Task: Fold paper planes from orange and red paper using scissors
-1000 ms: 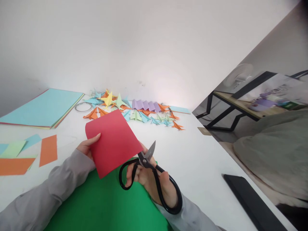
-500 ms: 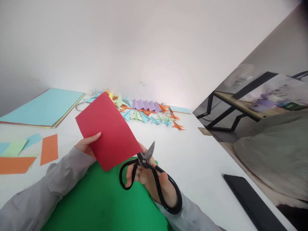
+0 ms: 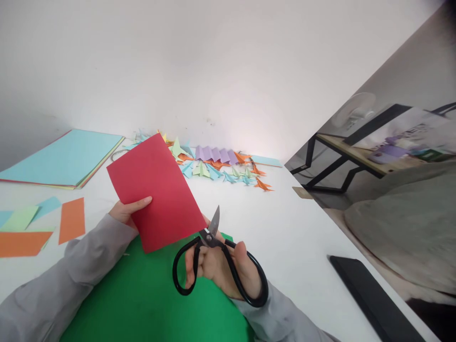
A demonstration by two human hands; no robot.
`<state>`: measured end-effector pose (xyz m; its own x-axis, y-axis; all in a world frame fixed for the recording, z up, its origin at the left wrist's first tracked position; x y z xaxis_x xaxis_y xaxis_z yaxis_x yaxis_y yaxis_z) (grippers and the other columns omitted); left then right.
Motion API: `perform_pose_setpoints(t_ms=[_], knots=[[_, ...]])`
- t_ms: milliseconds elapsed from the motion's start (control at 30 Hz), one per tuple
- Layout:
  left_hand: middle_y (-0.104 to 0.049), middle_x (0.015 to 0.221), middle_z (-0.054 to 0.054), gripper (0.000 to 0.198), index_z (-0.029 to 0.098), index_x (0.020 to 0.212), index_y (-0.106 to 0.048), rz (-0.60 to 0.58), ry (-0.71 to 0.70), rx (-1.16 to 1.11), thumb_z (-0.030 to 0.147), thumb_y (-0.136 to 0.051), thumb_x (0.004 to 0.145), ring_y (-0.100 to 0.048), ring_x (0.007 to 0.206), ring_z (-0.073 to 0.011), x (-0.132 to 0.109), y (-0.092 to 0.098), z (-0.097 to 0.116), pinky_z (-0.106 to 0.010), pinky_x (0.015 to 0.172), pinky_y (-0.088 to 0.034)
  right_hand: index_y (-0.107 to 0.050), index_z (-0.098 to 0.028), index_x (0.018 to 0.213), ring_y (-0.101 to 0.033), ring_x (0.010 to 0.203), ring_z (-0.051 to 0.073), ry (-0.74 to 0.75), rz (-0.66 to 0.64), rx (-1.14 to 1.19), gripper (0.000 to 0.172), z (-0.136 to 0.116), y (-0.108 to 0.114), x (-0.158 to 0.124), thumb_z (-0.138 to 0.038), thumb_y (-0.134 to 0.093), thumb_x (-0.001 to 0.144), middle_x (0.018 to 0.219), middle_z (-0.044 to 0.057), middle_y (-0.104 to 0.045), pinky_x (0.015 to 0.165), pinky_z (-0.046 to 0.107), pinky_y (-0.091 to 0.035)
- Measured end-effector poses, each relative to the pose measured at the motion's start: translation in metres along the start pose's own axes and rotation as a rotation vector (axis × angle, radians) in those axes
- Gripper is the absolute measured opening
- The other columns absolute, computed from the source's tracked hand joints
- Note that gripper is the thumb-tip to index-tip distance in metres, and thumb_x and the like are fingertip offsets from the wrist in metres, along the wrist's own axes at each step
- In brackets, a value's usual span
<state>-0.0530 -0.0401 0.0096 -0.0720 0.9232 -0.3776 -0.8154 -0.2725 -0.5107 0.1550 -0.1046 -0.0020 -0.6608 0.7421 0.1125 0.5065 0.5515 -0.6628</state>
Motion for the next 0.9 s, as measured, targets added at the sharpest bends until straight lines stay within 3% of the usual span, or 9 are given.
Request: perform_pose_setpoints(t_ms=[333,533,900], knots=[[-0.072,0.100,-0.003,0.054,0.025,0.109,-0.065,0.068,-0.081,0.026,0.005,-0.075,0.059,-0.067,0.092,-0.0296,0.0085,0.0059,-0.0002,-0.038,0.072,-0.062,-0.019,-0.028,0.144,-0.059,0.065,0.020,-0.009,0.019,0.015,0.094,0.0000,0.0024,0.0011,-0.078,-0.045,0.069,0.081,0.004,-0.062,0.065,0.042,-0.047],[-0.071,0.102,-0.004,0.060,0.026,0.112,-0.063,0.062,-0.089,0.043,0.006,-0.078,0.057,-0.065,0.098,-0.0309,0.0090,0.0069,0.0016,-0.039,0.076,-0.061,-0.021,-0.030,0.143,-0.055,0.058,0.018,-0.046,0.048,-0.034,0.095,0.0003,-0.0028,0.0002,-0.080,-0.045,0.066,0.076,0.003,-0.060,0.060,0.039,-0.045],[-0.072,0.098,-0.003,0.060,0.026,0.111,-0.063,0.040,-0.099,0.044,0.006,-0.077,0.057,-0.064,0.099,-0.0320,0.0032,0.0010,-0.0003,-0.037,0.069,-0.063,-0.024,-0.030,0.141,-0.054,0.060,0.017,-0.026,0.040,0.030,0.095,-0.0013,-0.0058,0.0021,-0.081,-0.047,0.064,0.076,0.001,-0.057,0.061,0.038,-0.046]])
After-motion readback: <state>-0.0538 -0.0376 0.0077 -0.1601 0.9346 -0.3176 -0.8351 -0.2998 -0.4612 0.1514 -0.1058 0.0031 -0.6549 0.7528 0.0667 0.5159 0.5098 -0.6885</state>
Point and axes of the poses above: each hand's wrist, its own x-axis towards the middle knuckle, its own y-axis out of the back of the hand, z = x × y, the point moved 2 cm from there along x, towards the middle knuckle
